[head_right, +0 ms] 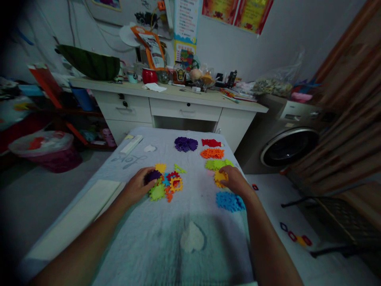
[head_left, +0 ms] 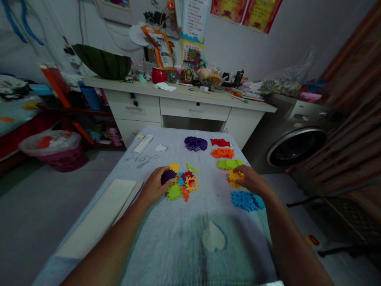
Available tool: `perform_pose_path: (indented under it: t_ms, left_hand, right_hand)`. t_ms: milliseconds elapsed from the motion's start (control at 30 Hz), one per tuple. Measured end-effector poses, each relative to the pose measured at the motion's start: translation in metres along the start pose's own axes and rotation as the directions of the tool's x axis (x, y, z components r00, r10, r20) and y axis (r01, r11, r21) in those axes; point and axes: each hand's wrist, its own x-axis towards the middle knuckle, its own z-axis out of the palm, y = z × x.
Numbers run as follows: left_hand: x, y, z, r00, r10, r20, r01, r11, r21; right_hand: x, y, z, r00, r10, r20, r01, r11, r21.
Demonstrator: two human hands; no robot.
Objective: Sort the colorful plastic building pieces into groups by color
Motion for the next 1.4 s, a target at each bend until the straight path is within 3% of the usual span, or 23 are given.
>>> perform_pose_path:
  t_ms: [200, 367, 467, 567, 700, 800, 967, 1233, 1300, 1400]
  left_hand:
    - [-0.001, -0.001, 0.0, 1.0, -0.007, -0.003, 0.007, 1.0, 0.012]
    - [-0.001, -0.001, -0.001, 1.0, -0.007, 0.002, 0.007, 1.0, 0.029]
    - [0.0, 0.001, -0.001, 1.0, -0.009, -0.003, 0.009, 0.999, 0.031]
    - [0.0, 0.002, -0.001, 1.0, -0.01, -0.008, 0.011, 1.0, 0.027]
    - [0.001, 0.002, -0.001, 1.0, -0.029, -0.01, 0.029, 0.999, 0.029]
    - [0.001, 0.001, 0.0, 0.999, -0.037, -0.018, 0.037, 0.999, 0.028]
    - [0.0, 0.0, 0.001, 0.999, -0.028, -0.028, 0.029, 0.999, 0.027]
    - [-0.001, -0.001, -0.001, 0.999, -0.025, -0.02, 0.025, 0.999, 0.025]
    - [-0.001, -0.001, -0.002, 1.0, -0.016, -0.026, 0.017, 1.0, 0.021]
    - [-0.001, -0.002, -0.003, 0.999, -0.015, -0.042, 0.016, 1.0, 0.019]
  right_hand:
    - [0.0, -0.022, 0.007, 0.995, 0.071, 0.076, -0.061, 0.989, -0.133]
    - [0.001, -0.031, 0.005, 0.996, 0.084, 0.026, -0.079, 0.988, -0.134]
    - [0.006, -0.049, 0.008, 1.0, -0.015, -0.005, 0.014, 0.998, -0.054]
    - [0.01, -0.082, 0.019, 0.986, -0.165, 0.009, 0.164, 0.984, 0.065]
    - [0.012, -0.129, 0.046, 0.949, -0.317, 0.011, 0.308, 0.929, 0.205]
    - [0.011, -0.146, 0.067, 0.931, -0.364, -0.009, 0.356, 0.904, 0.238]
    - [0.009, -0.145, 0.081, 0.934, -0.357, -0.025, 0.351, 0.896, 0.272]
    - [0.009, -0.14, 0.072, 0.957, -0.254, -0.136, 0.288, 0.88, 0.379]
    - [0.01, -0.137, 0.072, 0.966, -0.199, -0.164, 0.248, 0.891, 0.379]
    - [0.01, -0.131, 0.072, 0.991, -0.082, -0.107, 0.12, 0.896, 0.428]
